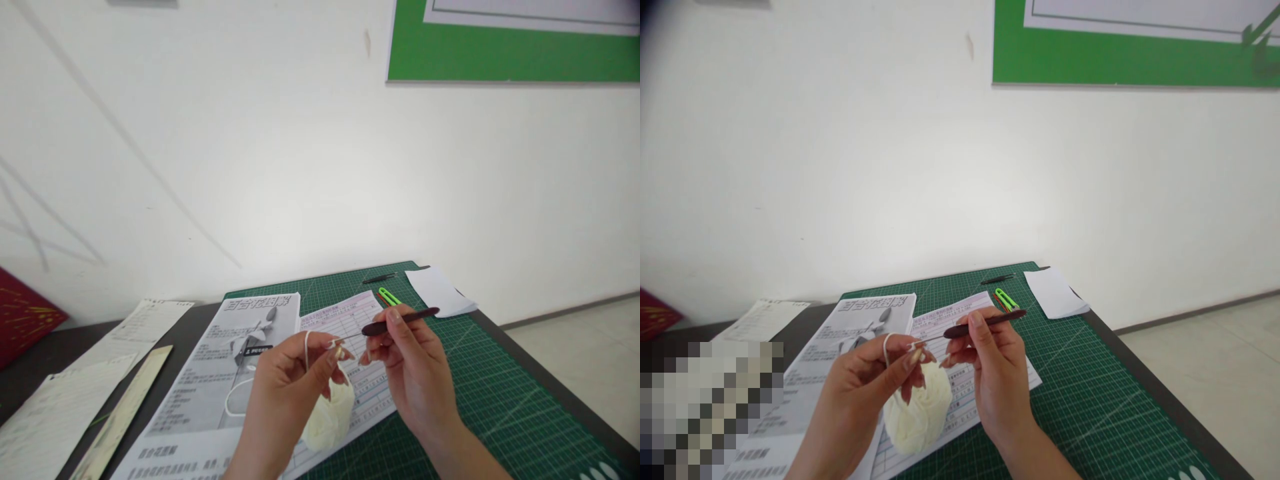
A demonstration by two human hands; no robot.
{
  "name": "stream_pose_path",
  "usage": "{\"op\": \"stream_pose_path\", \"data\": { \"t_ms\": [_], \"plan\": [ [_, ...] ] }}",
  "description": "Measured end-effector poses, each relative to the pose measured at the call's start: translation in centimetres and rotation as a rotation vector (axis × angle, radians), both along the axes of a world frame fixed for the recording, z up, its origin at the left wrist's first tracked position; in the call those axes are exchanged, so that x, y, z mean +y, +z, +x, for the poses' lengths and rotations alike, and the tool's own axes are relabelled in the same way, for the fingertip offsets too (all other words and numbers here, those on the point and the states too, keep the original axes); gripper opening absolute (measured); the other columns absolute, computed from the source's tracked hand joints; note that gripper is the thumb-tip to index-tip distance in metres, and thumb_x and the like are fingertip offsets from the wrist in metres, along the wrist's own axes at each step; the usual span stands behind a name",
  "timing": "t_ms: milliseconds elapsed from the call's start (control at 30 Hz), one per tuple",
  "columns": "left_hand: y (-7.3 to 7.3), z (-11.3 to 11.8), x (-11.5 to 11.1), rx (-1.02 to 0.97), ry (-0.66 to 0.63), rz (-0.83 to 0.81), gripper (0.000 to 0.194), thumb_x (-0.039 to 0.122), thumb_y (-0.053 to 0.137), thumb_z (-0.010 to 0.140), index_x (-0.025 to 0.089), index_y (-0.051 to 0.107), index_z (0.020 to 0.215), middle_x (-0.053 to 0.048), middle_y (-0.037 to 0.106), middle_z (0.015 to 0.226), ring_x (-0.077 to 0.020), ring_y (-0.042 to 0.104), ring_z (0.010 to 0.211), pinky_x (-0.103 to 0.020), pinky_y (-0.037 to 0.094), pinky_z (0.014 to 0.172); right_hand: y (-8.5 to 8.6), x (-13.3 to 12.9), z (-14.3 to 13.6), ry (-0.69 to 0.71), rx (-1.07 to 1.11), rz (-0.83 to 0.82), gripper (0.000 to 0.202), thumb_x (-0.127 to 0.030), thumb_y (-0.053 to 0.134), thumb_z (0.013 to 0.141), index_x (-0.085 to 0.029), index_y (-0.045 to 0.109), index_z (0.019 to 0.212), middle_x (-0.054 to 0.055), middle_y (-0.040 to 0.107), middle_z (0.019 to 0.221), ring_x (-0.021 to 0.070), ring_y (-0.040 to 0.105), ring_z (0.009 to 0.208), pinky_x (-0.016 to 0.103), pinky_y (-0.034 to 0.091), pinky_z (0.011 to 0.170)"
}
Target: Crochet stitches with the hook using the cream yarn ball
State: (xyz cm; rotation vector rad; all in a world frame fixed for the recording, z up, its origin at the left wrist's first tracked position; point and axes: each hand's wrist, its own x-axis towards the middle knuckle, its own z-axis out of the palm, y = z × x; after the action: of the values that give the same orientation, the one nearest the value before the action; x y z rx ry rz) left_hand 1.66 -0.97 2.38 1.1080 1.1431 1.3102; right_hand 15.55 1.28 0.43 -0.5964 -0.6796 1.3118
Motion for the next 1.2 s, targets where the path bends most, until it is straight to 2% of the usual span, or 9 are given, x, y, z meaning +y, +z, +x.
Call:
{"op": "stream_pose_path", "data": {
  "t_ms": [267, 500, 800, 1000, 1200],
  "plan": [
    [-0.4, -0.1, 0.1, 0.008, 0.016, 0.019, 0.019, 0.034, 0.075, 0.069, 0.015, 0.072, 0.068, 0.000, 0.060, 0.052, -0.0099, 0.047, 0.049, -0.021, 0.038, 0.049, -0.1, 0.0, -0.2, 0.063, 0.018, 0.023, 0.020, -0.035, 0.072, 0.078, -0.016, 0.066, 0.075, -0.001, 0.067, 0.058, 0.0091, 0.061, 0.049, 0.020, 0.056, 0.047],
    [-0.7, -0.6, 0.5, -0.028, -0.043, 0.053, 0.021, 0.029, 0.075, 0.070, 0.016, 0.066, 0.057, 0.002, 0.053, 0.059, -0.0107, 0.045, 0.060, -0.022, 0.034, 0.056, -0.3, -0.2, -0.5, 0.075, 0.064, 0.000, 0.018, -0.033, 0.074, 0.076, -0.017, 0.067, 0.075, -0.001, 0.068, 0.060, 0.0090, 0.062, 0.050, 0.019, 0.056, 0.048],
    [-1.1, -0.4, 0.7, -0.107, -0.050, 0.001, 0.020, 0.029, 0.076, 0.069, 0.016, 0.067, 0.057, 0.001, 0.056, 0.057, -0.0097, 0.045, 0.058, -0.021, 0.034, 0.055, -0.4, -0.3, -0.8, 0.065, 0.109, 0.012, 0.016, -0.033, 0.072, 0.078, -0.017, 0.067, 0.076, -0.001, 0.070, 0.060, 0.0085, 0.063, 0.052, 0.019, 0.056, 0.050],
    [-1.0, 0.0, 0.5, -0.097, 0.018, 0.037, 0.020, 0.028, 0.076, 0.068, 0.016, 0.066, 0.055, 0.001, 0.055, 0.056, -0.0099, 0.046, 0.057, -0.022, 0.033, 0.054, -0.1, -0.2, -0.4, 0.074, 0.061, 0.023, 0.018, -0.034, 0.072, 0.077, -0.016, 0.068, 0.075, 0.001, 0.069, 0.059, 0.0093, 0.063, 0.051, 0.019, 0.056, 0.050],
    [-1.4, 0.0, 0.4, 0.004, 0.057, 0.103, 0.014, 0.026, 0.073, 0.071, 0.018, 0.069, 0.061, 0.001, 0.058, 0.059, -0.0120, 0.048, 0.059, -0.023, 0.035, 0.054, -0.3, 0.2, -0.2, 0.054, 0.066, 0.012, 0.018, -0.034, 0.071, 0.078, -0.017, 0.066, 0.074, -0.003, 0.062, 0.055, 0.0087, 0.056, 0.048, 0.021, 0.056, 0.046]
  ]
}}
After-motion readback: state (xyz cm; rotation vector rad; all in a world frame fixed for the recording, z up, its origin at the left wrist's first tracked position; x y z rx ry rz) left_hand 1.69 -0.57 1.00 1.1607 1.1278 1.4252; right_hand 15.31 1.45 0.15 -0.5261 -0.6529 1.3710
